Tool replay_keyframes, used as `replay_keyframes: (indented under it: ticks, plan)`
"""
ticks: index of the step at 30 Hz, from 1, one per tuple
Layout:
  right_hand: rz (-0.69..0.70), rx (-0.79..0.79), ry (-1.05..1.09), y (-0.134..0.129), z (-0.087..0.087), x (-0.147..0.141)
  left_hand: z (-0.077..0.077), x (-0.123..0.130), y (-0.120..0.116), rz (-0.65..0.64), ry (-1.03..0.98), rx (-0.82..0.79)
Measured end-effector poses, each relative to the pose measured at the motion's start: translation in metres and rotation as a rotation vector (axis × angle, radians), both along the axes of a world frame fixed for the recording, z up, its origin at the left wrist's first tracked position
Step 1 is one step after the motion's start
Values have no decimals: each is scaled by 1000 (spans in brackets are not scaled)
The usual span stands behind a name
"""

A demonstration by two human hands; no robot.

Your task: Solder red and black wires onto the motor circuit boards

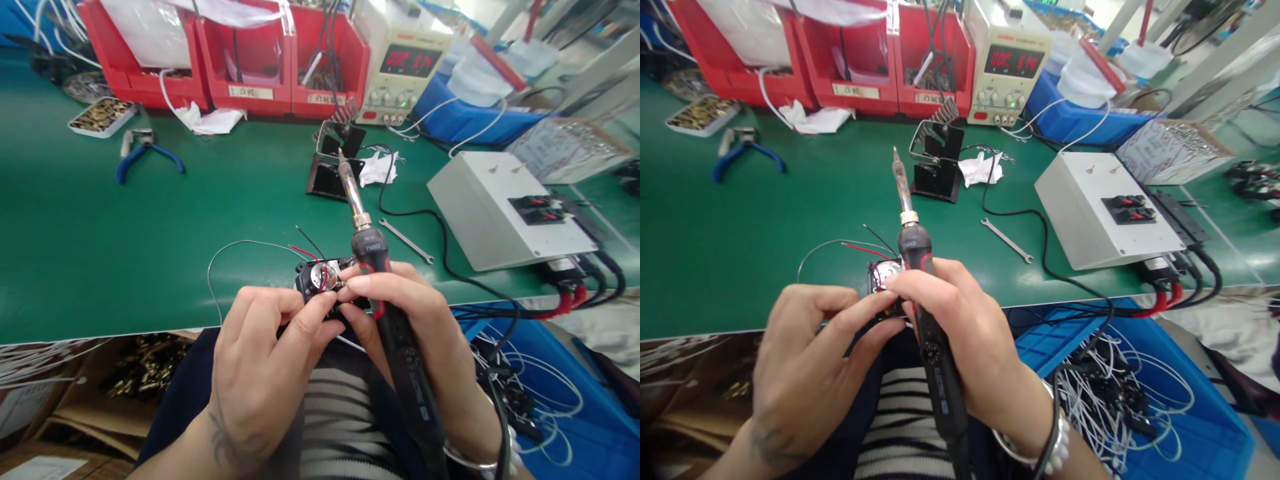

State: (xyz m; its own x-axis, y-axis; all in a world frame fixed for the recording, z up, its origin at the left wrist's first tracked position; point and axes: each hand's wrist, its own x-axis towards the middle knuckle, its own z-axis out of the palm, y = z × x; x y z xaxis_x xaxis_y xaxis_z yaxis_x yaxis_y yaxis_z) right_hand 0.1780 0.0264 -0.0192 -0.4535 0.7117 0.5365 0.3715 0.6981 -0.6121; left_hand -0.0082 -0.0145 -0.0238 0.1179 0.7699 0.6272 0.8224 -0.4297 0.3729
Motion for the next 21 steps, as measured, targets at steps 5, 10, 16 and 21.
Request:
replay_keyframes:
  ticks: [5, 10, 16, 21]
  plan:
    - [-40, -41, 30, 1, 0, -1, -2, 2, 2, -123, -200, -109]
    - [-49, -5, 33, 2, 1, -2, -11, 1, 0, -161, -356, -59]
    - [-18, 24, 37, 5, 1, -1, -2, -1, 11, -99, -471, -169]
    - [-2, 18, 58, 5, 1, -2, 1, -1, 12, -73, -476, -164]
